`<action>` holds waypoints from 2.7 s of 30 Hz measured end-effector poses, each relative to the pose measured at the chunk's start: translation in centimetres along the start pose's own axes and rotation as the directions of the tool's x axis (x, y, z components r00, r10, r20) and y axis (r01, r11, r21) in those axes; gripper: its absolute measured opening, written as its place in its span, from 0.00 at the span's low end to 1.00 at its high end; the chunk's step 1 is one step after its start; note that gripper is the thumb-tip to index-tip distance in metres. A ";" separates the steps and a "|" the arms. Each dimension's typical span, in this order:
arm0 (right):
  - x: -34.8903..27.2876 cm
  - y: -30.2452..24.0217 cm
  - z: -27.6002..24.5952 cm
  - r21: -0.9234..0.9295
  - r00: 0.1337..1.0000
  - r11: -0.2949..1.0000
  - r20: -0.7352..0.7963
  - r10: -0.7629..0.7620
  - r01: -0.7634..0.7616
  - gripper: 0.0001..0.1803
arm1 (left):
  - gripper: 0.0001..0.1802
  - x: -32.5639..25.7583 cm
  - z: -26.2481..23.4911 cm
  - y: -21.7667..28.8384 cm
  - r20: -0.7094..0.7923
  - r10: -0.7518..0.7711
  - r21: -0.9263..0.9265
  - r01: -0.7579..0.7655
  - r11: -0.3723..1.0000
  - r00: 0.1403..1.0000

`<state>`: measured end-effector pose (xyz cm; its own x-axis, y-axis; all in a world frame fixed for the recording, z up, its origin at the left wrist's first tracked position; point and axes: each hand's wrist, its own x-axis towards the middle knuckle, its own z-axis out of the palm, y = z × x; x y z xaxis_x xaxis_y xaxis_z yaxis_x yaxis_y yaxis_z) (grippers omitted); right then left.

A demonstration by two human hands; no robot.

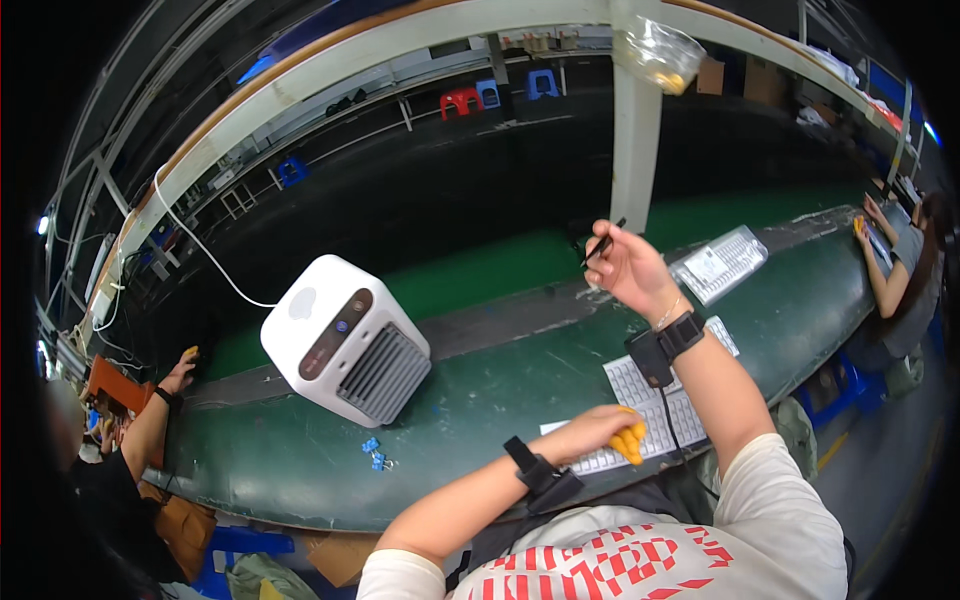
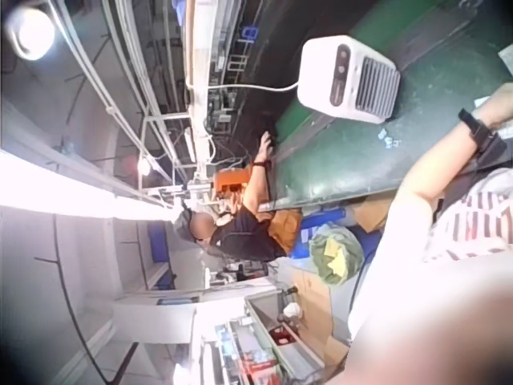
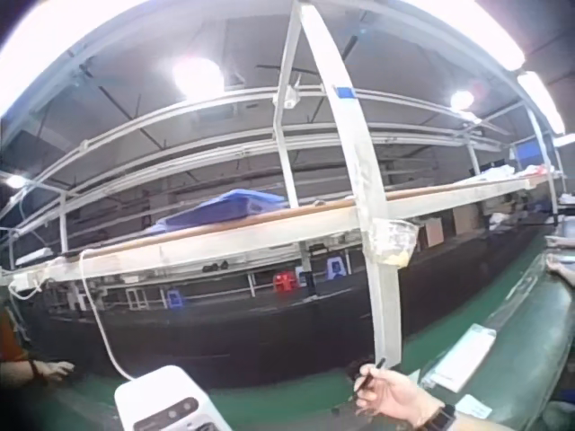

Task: Manually assembling or inspecting electronic device components using tweezers.

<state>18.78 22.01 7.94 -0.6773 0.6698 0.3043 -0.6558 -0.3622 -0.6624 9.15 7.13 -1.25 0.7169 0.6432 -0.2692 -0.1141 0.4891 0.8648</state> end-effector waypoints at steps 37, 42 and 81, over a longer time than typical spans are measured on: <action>-9.9 -3.3 -7.6 0.122 0.957 0.992 -0.291 0.013 0.023 0.05 | 0.46 10.3 -15.6 14.3 -0.631 0.755 0.560 0.778 0.285 0.177; -10.1 -3.4 -7.7 0.128 0.963 0.992 -0.267 0.021 0.014 0.04 | 0.47 9.8 -14.6 16.1 -0.836 0.519 0.438 0.782 0.442 0.175; -15.9 4.3 -0.3 -0.519 0.869 0.700 -0.351 0.349 -0.491 0.08 | 0.58 -12.3 -5.9 2.5 -0.329 0.411 -0.090 -0.461 0.883 0.850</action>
<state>26.82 9.96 0.06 -0.7007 0.6827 -0.2069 0.0466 -0.2456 -0.9682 -3.98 3.92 1.67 0.3361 0.9417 -0.0132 -0.4935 0.1880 0.8492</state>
